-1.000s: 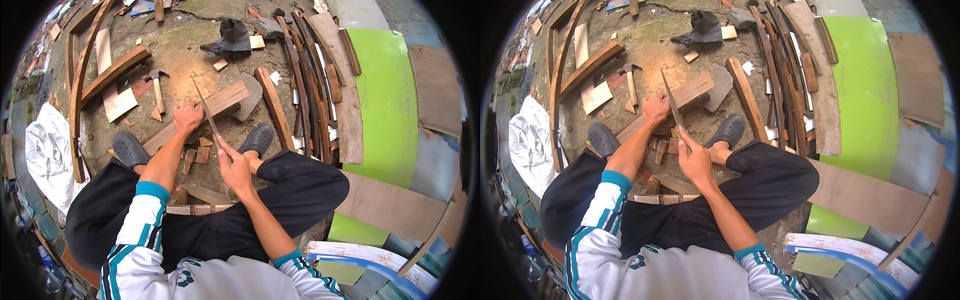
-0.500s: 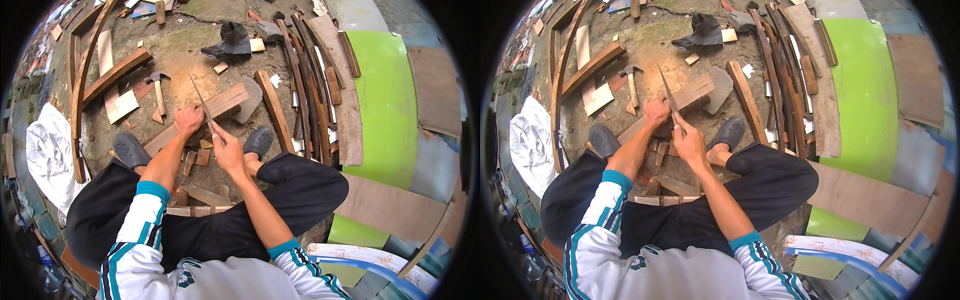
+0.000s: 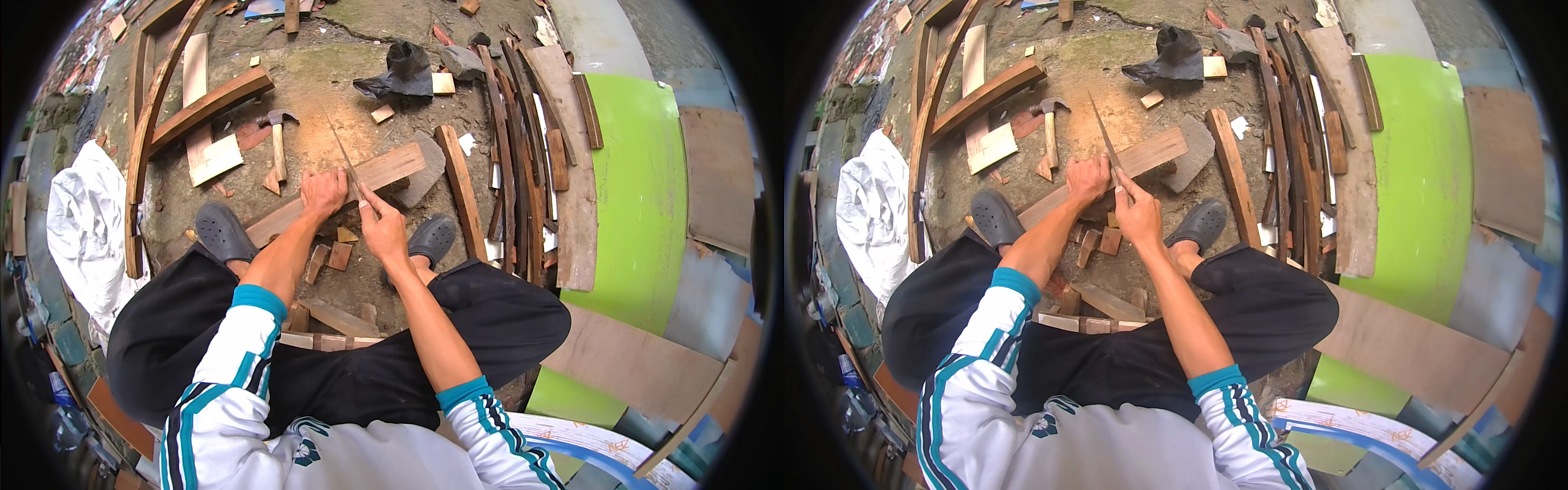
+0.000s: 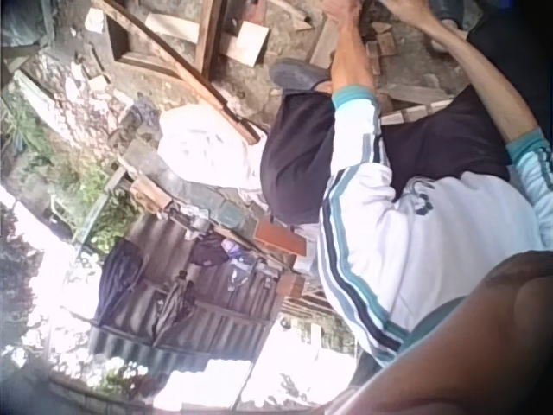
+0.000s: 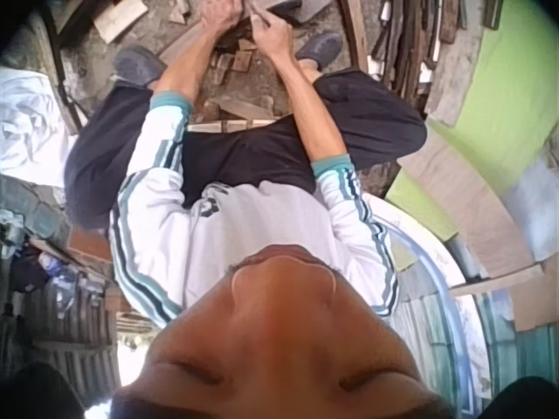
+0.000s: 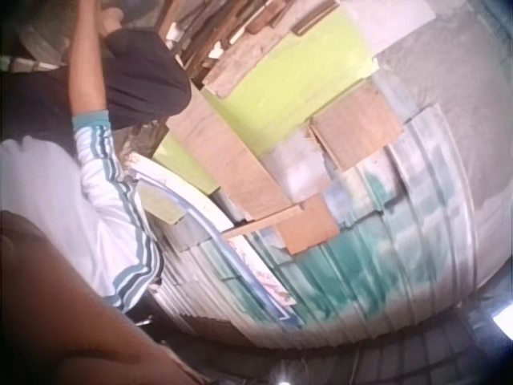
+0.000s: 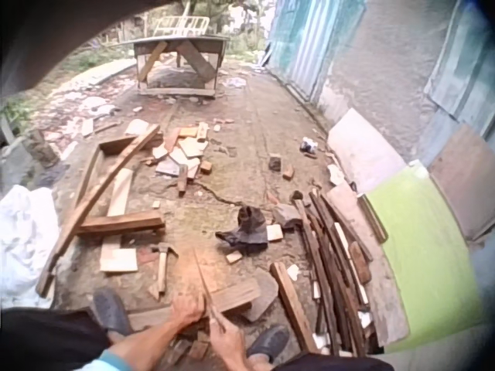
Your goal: The person sits on the ground and handles various wooden planks and scraps. They align pieces, use a small block as a guide, and then use a hand saw to cut a plank. The person also uses a hammer to tap pieces into place.
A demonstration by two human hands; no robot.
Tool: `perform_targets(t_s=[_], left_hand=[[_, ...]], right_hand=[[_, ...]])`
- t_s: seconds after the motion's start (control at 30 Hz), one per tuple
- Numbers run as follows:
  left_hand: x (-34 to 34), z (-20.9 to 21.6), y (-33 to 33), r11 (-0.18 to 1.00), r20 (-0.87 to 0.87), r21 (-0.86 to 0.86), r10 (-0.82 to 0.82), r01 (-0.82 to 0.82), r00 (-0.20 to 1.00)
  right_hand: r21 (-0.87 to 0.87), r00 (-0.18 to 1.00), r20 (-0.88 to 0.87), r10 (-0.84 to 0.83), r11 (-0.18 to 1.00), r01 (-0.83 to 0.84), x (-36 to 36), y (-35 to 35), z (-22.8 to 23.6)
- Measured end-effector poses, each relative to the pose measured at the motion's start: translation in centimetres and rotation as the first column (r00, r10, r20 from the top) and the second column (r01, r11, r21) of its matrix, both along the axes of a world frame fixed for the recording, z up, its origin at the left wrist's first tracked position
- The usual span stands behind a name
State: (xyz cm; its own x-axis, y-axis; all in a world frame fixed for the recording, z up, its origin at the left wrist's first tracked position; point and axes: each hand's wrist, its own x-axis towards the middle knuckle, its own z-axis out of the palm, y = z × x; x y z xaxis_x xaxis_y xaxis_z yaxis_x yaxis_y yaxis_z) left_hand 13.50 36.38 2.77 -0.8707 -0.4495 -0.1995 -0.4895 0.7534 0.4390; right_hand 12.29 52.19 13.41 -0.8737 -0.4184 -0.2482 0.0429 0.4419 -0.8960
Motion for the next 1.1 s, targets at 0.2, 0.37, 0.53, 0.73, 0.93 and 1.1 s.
perform_targets(t_s=[0.2,0.37,0.53,0.73,0.93,1.1], left_hand=[[1.0,-0.9,-0.8,0.998,-0.002,0.024,0.062,-0.062,0.998],[1.0,-1.1,-0.7,0.998,-0.027,0.002,0.063,-0.063,0.998],[0.7,-1.3,-0.4,1.000,-0.024,0.005,0.031,-0.031,0.999],[0.7,-0.1,-0.7,0.998,0.023,0.052,0.039,-0.040,0.999],[0.4,-1.6,0.2,0.998,-0.012,-0.046,-0.035,0.035,0.999],[0.3,-1.6,-0.3,0.998,0.091,-0.053,-0.035,0.040,0.995]], right_hand=[[0.065,0.994,0.109,0.004,0.998,-0.011,9.1,9.3,9.0],[-0.004,0.997,0.081,-0.011,1.000,0.011,5.8,5.1,5.2],[0.042,0.998,0.067,0.004,0.999,-0.007,-0.4,-1.7,0.9],[0.106,0.995,0.095,0.012,0.994,-0.022,7.5,7.1,10.1],[0.101,0.995,0.088,-0.052,0.994,0.043,0.9,-0.8,2.5],[0.129,0.989,0.137,-0.055,0.991,0.037,2.1,0.2,4.6]])
